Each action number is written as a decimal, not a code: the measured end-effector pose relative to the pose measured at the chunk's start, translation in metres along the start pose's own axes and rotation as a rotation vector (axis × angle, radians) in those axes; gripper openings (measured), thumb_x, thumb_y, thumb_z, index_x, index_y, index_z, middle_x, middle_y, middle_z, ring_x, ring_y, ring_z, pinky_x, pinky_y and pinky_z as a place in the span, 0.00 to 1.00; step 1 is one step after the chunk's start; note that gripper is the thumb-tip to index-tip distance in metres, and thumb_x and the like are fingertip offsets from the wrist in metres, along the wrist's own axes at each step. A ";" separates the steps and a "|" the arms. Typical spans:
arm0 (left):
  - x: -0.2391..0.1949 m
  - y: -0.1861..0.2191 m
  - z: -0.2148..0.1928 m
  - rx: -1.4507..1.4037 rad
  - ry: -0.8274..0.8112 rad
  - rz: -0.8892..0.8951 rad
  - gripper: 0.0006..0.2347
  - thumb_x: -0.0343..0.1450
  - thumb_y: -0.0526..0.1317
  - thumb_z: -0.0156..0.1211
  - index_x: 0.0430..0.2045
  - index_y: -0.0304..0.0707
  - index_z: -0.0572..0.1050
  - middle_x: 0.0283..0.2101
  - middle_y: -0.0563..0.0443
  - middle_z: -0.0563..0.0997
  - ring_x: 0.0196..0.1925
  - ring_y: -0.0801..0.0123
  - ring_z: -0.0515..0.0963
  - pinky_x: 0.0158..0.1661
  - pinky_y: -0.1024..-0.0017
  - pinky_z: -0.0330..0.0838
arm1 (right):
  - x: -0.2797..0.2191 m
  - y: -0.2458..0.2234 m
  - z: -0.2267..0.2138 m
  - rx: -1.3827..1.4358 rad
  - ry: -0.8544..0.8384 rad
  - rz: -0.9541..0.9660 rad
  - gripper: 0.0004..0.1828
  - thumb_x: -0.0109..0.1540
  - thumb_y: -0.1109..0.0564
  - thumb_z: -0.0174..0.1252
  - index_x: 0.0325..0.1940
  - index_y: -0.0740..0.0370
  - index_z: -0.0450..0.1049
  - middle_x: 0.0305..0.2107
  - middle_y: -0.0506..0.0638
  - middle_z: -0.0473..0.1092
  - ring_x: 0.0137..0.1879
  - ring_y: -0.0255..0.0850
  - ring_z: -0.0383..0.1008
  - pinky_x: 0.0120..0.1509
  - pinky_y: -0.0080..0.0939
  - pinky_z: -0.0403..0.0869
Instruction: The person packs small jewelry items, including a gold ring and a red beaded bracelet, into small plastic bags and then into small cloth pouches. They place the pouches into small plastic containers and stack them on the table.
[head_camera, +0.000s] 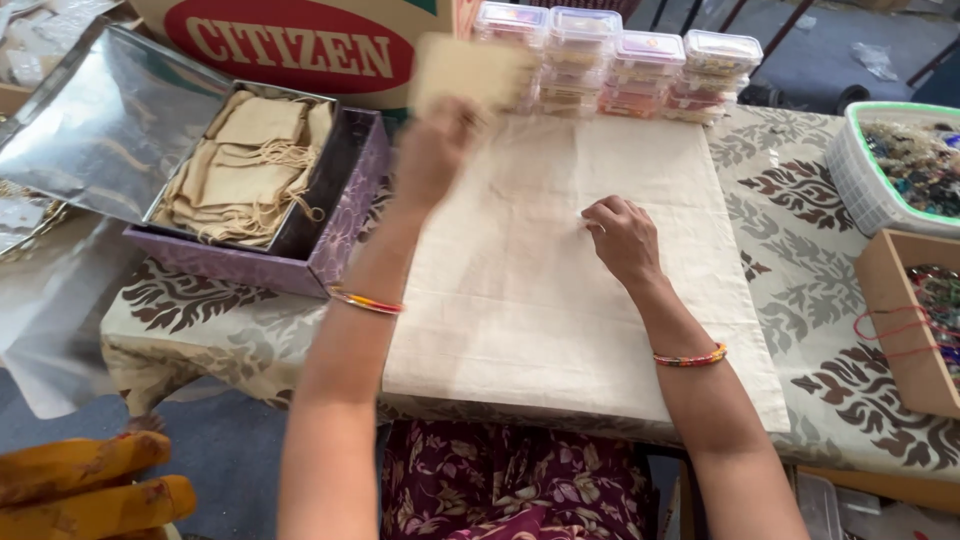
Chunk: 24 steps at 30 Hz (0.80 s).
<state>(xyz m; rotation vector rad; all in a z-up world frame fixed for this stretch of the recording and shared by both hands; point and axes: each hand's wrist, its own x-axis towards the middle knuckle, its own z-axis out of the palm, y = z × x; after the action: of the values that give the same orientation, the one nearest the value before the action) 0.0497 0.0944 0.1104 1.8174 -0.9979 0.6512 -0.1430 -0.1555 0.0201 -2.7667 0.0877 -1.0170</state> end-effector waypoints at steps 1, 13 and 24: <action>-0.007 0.019 0.023 -0.016 -0.156 0.049 0.03 0.71 0.34 0.60 0.34 0.37 0.78 0.39 0.42 0.82 0.43 0.49 0.82 0.43 0.57 0.76 | 0.000 0.000 -0.002 -0.003 0.019 0.012 0.08 0.58 0.63 0.68 0.39 0.54 0.79 0.40 0.45 0.75 0.49 0.46 0.76 0.53 0.47 0.73; -0.063 0.036 0.095 0.179 -0.727 -0.172 0.10 0.64 0.46 0.68 0.34 0.46 0.84 0.44 0.51 0.83 0.47 0.59 0.82 0.48 0.63 0.76 | 0.010 0.001 -0.005 0.457 0.290 0.310 0.10 0.61 0.65 0.68 0.44 0.63 0.75 0.42 0.51 0.75 0.43 0.39 0.80 0.46 0.35 0.80; -0.077 0.027 0.097 -0.209 -0.496 -0.196 0.08 0.66 0.40 0.69 0.36 0.42 0.83 0.40 0.47 0.85 0.41 0.53 0.84 0.41 0.63 0.77 | 0.005 -0.037 0.005 0.763 0.099 -0.044 0.14 0.58 0.72 0.68 0.41 0.65 0.72 0.45 0.54 0.78 0.52 0.41 0.79 0.56 0.40 0.77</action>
<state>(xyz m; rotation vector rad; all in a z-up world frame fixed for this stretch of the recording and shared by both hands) -0.0125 0.0280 0.0221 1.8957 -1.1366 -0.0336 -0.1364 -0.1186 0.0272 -2.0324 -0.2883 -0.9398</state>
